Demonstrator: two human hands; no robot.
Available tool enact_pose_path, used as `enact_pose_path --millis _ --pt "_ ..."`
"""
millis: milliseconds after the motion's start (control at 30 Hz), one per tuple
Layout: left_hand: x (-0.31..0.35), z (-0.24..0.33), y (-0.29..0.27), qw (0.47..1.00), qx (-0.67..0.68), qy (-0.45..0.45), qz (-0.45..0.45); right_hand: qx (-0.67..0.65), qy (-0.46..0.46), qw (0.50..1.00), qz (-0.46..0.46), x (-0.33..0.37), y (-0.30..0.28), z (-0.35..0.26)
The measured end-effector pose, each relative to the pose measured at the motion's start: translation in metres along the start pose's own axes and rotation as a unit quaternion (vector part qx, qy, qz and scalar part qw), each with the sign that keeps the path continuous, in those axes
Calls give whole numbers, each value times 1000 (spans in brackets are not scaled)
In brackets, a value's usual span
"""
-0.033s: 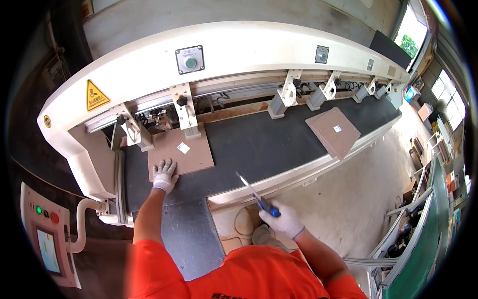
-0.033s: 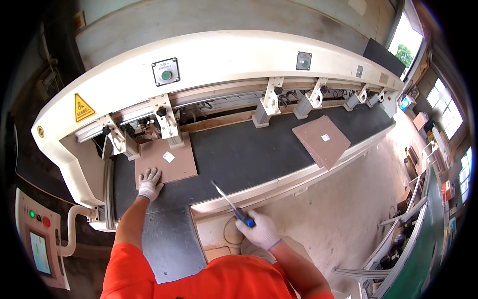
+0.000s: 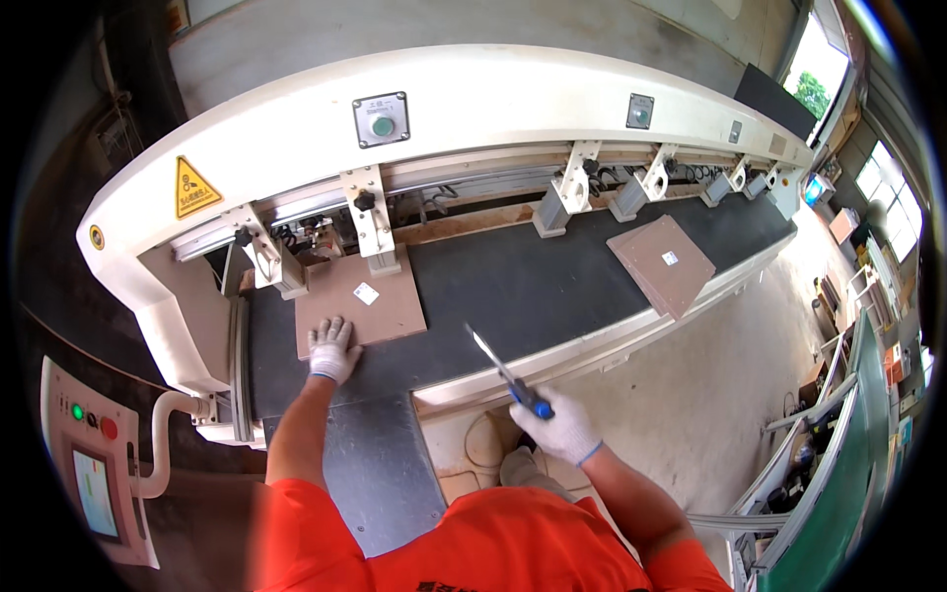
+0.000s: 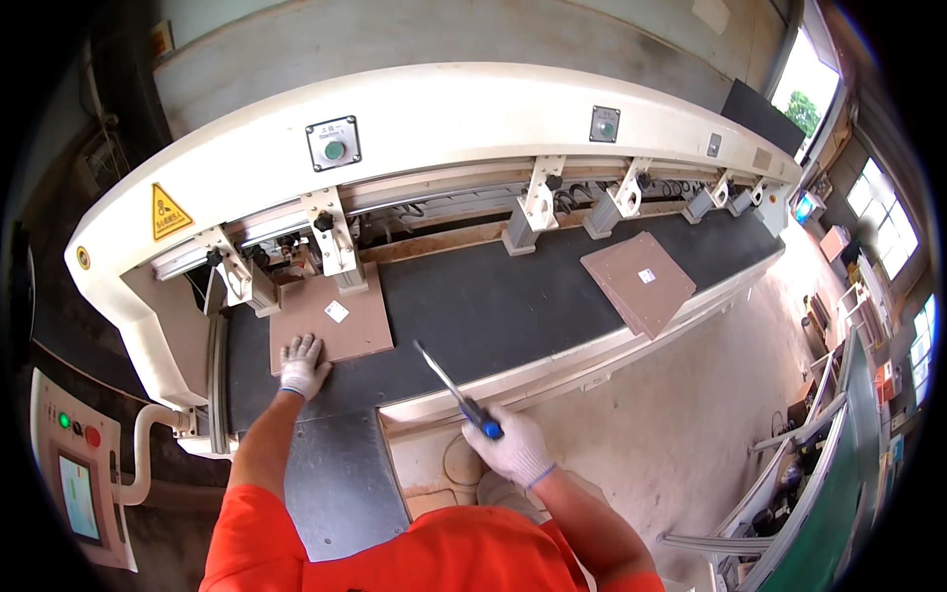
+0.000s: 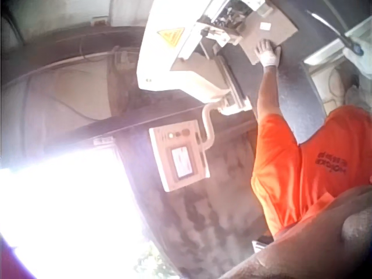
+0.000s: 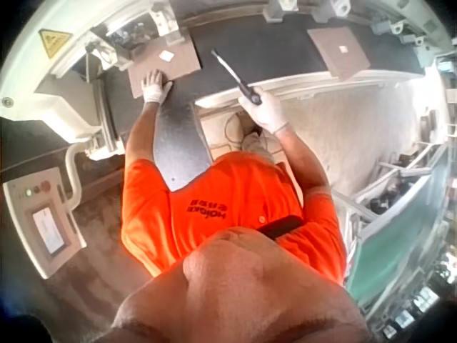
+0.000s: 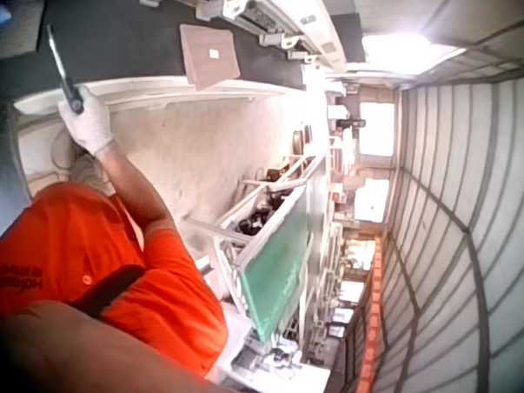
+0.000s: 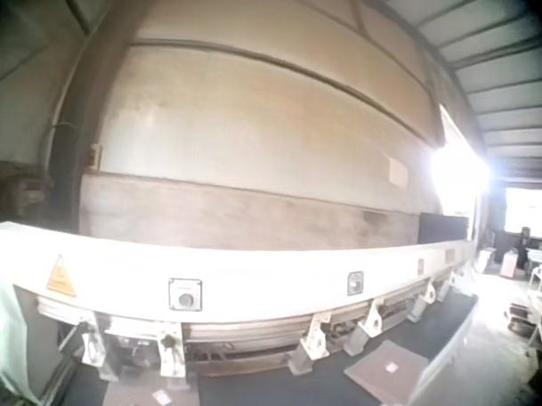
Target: The person operates a large industrial machine in a workshop, repeatedly placing rectangular panels onto the machine bed and using a screwdriver to press a green button to start the cycle. After each cycle, the person removes the processed panel and places it on a nearby green table.
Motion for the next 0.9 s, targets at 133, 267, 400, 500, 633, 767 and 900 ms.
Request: enact_pose_path --millis 133,267,400,500,633,767,900 --pt "1 70 19 991 59 77 97 55 -164 983 65 -66 -8 -70" --pt "-22 132 31 987 90 59 117 80 -180 977 82 -111 -5 -117" --pt "-24 154 27 988 84 -50 121 59 -137 985 86 -141 -13 -140" --pt "-26 155 28 987 83 -60 122 58 -189 972 129 -169 -19 -144" --pt "-22 152 26 986 93 -55 126 103 -169 973 117 -187 -22 -165" --pt "-22 155 17 990 82 -61 94 154 -136 975 86 -197 -33 -187" --pt "-22 152 14 990 80 -64 96 126 -160 976 84 -171 -40 -179"
Point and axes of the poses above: each hand's wrist, its own x-axis away from the middle knuckle, its own y-axis out of the palm, z = x × y, the point moved 1 cm from there along -x, towards the middle knuckle, and after that the axes turned 3 degrees about -y, right-handed, at the moved point
